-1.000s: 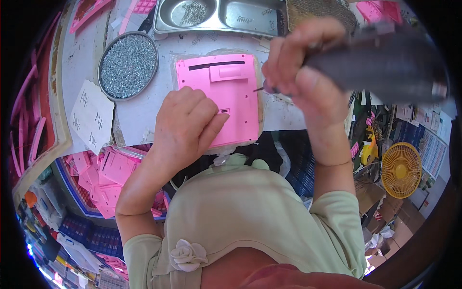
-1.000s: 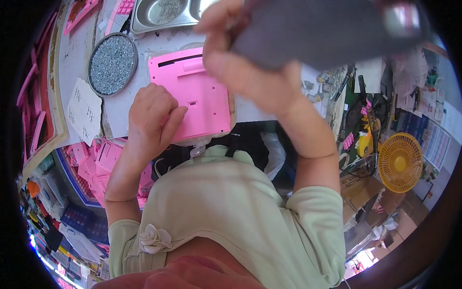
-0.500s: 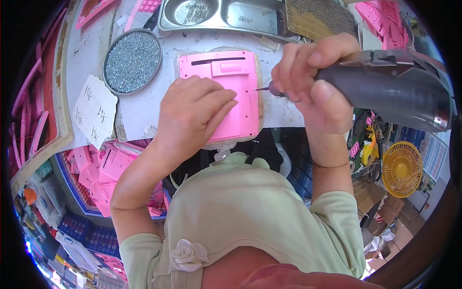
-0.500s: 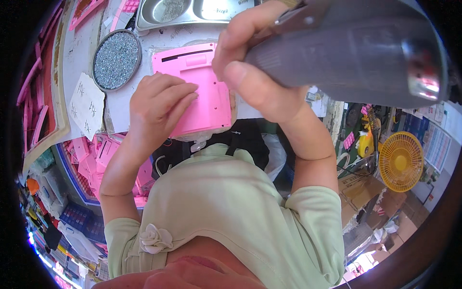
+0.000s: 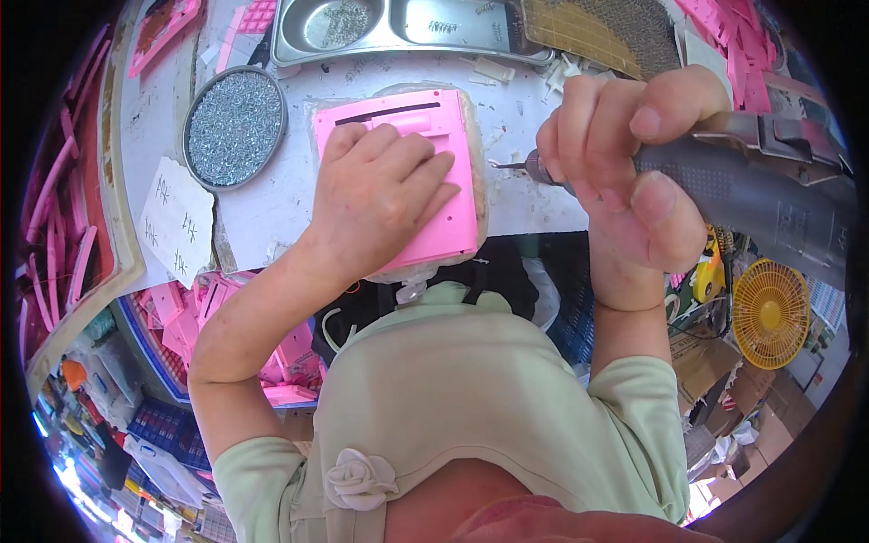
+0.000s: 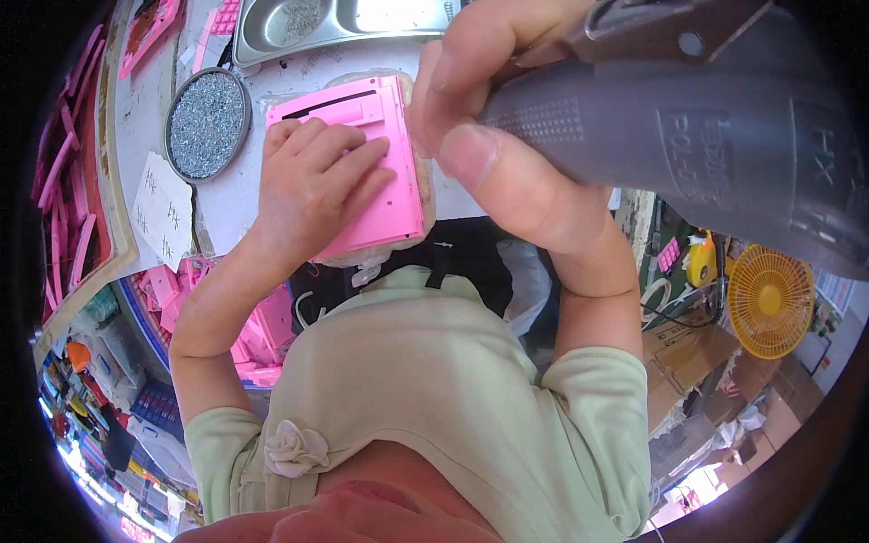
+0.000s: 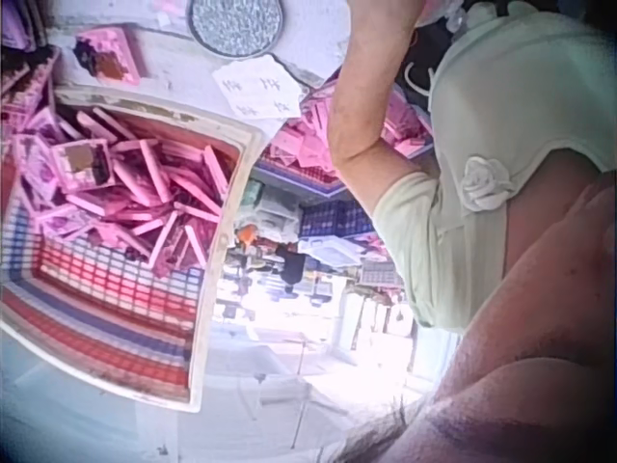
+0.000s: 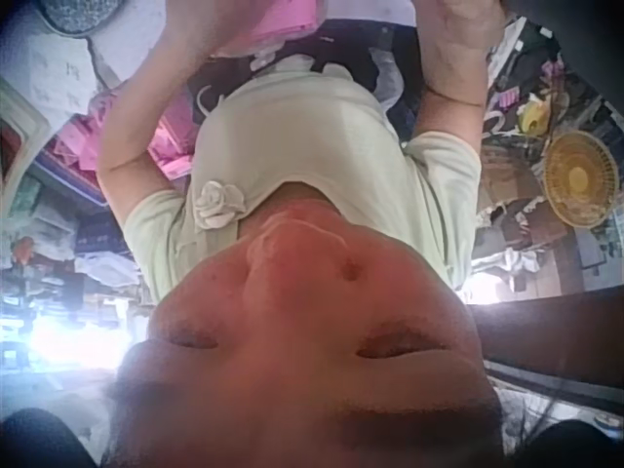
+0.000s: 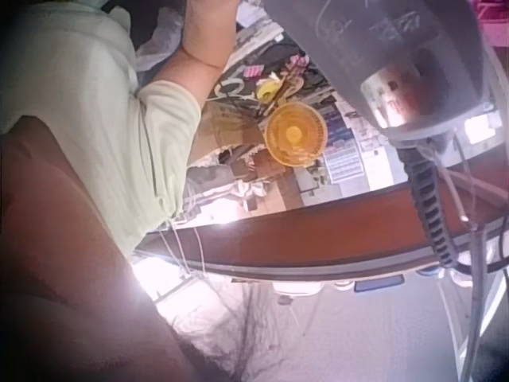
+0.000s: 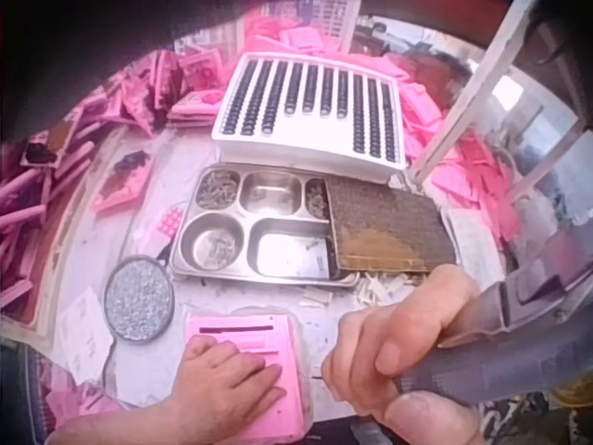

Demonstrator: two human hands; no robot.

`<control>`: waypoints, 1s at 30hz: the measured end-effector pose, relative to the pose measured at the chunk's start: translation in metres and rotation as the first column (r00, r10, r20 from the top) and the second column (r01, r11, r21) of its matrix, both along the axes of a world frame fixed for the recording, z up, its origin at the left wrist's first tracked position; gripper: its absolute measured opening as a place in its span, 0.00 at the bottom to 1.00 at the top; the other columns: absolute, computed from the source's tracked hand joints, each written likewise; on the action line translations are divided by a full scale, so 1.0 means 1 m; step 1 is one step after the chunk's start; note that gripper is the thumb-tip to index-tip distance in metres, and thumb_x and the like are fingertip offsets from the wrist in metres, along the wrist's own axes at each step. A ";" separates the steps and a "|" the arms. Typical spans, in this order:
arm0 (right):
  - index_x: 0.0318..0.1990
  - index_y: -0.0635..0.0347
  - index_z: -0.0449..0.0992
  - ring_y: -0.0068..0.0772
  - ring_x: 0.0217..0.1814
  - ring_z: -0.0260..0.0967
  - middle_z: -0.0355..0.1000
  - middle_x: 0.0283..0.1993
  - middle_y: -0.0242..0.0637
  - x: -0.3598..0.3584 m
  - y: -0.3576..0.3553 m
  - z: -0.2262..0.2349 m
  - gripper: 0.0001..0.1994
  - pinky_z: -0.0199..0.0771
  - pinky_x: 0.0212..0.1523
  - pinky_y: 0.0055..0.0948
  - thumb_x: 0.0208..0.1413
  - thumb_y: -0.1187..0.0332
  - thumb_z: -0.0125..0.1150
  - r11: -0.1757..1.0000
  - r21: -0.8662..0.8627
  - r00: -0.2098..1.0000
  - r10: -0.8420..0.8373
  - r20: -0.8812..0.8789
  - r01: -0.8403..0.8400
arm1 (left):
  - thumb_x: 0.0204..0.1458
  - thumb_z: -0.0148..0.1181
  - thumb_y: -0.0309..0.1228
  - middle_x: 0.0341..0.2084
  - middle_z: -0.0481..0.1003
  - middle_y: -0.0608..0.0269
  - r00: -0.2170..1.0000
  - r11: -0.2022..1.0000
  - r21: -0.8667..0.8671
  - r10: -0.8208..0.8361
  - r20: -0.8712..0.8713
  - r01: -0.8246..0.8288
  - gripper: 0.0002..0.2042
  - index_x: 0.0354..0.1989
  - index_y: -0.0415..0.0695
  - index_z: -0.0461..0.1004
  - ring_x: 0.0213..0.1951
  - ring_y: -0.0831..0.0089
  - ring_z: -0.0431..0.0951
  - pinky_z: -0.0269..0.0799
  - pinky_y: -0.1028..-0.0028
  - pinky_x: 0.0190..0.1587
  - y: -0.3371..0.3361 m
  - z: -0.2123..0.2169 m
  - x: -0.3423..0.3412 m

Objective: Soldering wires and screwing together the plastic housing of a pink toy device.

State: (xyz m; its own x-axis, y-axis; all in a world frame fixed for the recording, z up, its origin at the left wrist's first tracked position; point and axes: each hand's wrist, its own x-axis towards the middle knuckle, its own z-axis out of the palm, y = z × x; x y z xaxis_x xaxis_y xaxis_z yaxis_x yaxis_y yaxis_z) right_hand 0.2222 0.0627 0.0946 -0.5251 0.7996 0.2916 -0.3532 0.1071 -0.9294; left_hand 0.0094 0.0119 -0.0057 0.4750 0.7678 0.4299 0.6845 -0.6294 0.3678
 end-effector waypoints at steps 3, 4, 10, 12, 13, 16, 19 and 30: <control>0.53 0.51 0.65 0.26 0.28 0.59 0.61 0.25 0.27 0.009 0.004 -0.001 0.17 0.63 0.30 0.30 0.61 0.61 0.62 0.997 0.011 0.997 0.076 0.017 -0.076 | 0.43 0.76 0.35 0.35 0.77 0.68 0.997 0.998 -0.029 0.056 0.055 -0.054 0.18 0.44 0.48 0.82 0.36 0.68 0.76 0.63 0.65 0.44 -0.006 0.010 -0.009; 0.52 0.50 0.65 0.26 0.28 0.59 0.62 0.25 0.27 0.014 0.007 -0.002 0.17 0.63 0.30 0.30 0.61 0.61 0.63 0.993 0.030 0.994 0.112 0.017 -0.113 | 0.42 0.76 0.36 0.35 0.77 0.68 0.994 0.997 -0.031 0.078 0.076 -0.076 0.19 0.44 0.48 0.81 0.37 0.68 0.76 0.63 0.65 0.45 -0.008 0.013 -0.011; 0.51 0.49 0.65 0.26 0.29 0.59 0.62 0.25 0.26 0.004 0.001 -0.011 0.17 0.64 0.31 0.30 0.61 0.60 0.65 0.978 0.113 0.979 0.184 -0.090 -0.173 | 0.45 0.73 0.36 0.32 0.74 0.68 0.985 0.997 -0.063 0.064 0.162 -0.054 0.13 0.37 0.49 0.78 0.36 0.68 0.75 0.61 0.63 0.44 -0.014 0.016 0.006; 0.51 0.49 0.65 0.26 0.29 0.59 0.62 0.25 0.26 -0.002 -0.006 -0.007 0.17 0.64 0.31 0.30 0.61 0.60 0.64 0.987 0.079 0.984 0.144 -0.101 -0.136 | 0.43 0.75 0.34 0.31 0.75 0.67 0.985 1.000 -0.010 0.021 0.170 -0.019 0.12 0.34 0.49 0.78 0.33 0.67 0.74 0.60 0.63 0.44 -0.013 0.014 0.004; 0.51 0.49 0.65 0.25 0.28 0.59 0.62 0.25 0.26 -0.004 -0.009 -0.005 0.17 0.64 0.31 0.30 0.61 0.60 0.64 0.991 0.062 0.986 0.125 -0.107 -0.119 | 0.42 0.75 0.32 0.30 0.75 0.67 0.985 1.000 0.017 0.000 0.172 -0.003 0.12 0.33 0.49 0.77 0.32 0.66 0.74 0.60 0.63 0.44 -0.013 0.013 0.002; 0.52 0.49 0.65 0.25 0.28 0.58 0.62 0.24 0.26 -0.010 -0.010 -0.002 0.17 0.64 0.31 0.30 0.61 0.60 0.64 0.994 0.048 0.987 0.106 -0.117 -0.101 | 0.44 0.74 0.31 0.27 0.74 0.67 0.980 1.000 0.000 -0.001 0.198 0.001 0.10 0.31 0.49 0.77 0.30 0.67 0.73 0.59 0.64 0.44 -0.018 0.016 -0.001; 0.52 0.50 0.65 0.26 0.28 0.60 0.62 0.24 0.26 -0.009 -0.011 0.002 0.17 0.66 0.31 0.30 0.61 0.60 0.64 0.994 0.077 0.990 0.089 -0.108 -0.081 | 0.47 0.72 0.29 0.26 0.73 0.68 0.987 0.993 -0.086 -0.069 0.146 0.083 0.08 0.31 0.48 0.77 0.30 0.67 0.73 0.59 0.64 0.44 -0.021 0.025 -0.017; 0.49 0.47 0.67 0.21 0.20 0.66 0.67 0.22 0.22 -0.021 -0.034 -0.001 0.14 0.70 0.23 0.24 0.60 0.62 0.64 0.997 0.070 0.988 0.021 -0.155 -0.010 | 0.49 0.69 0.23 0.30 0.80 0.69 0.913 0.967 -0.242 0.030 0.406 0.076 0.08 0.37 0.49 0.80 0.32 0.72 0.77 0.58 0.66 0.43 -0.039 0.019 -0.008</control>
State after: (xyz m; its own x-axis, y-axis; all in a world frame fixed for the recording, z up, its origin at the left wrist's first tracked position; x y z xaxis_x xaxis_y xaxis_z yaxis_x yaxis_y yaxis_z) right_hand 0.2012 0.0286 0.0940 -0.4812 0.7666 0.4253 -0.4954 0.1624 -0.8533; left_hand 0.0015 -0.0273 0.0129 0.3204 0.8652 0.3858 0.4305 -0.4957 0.7543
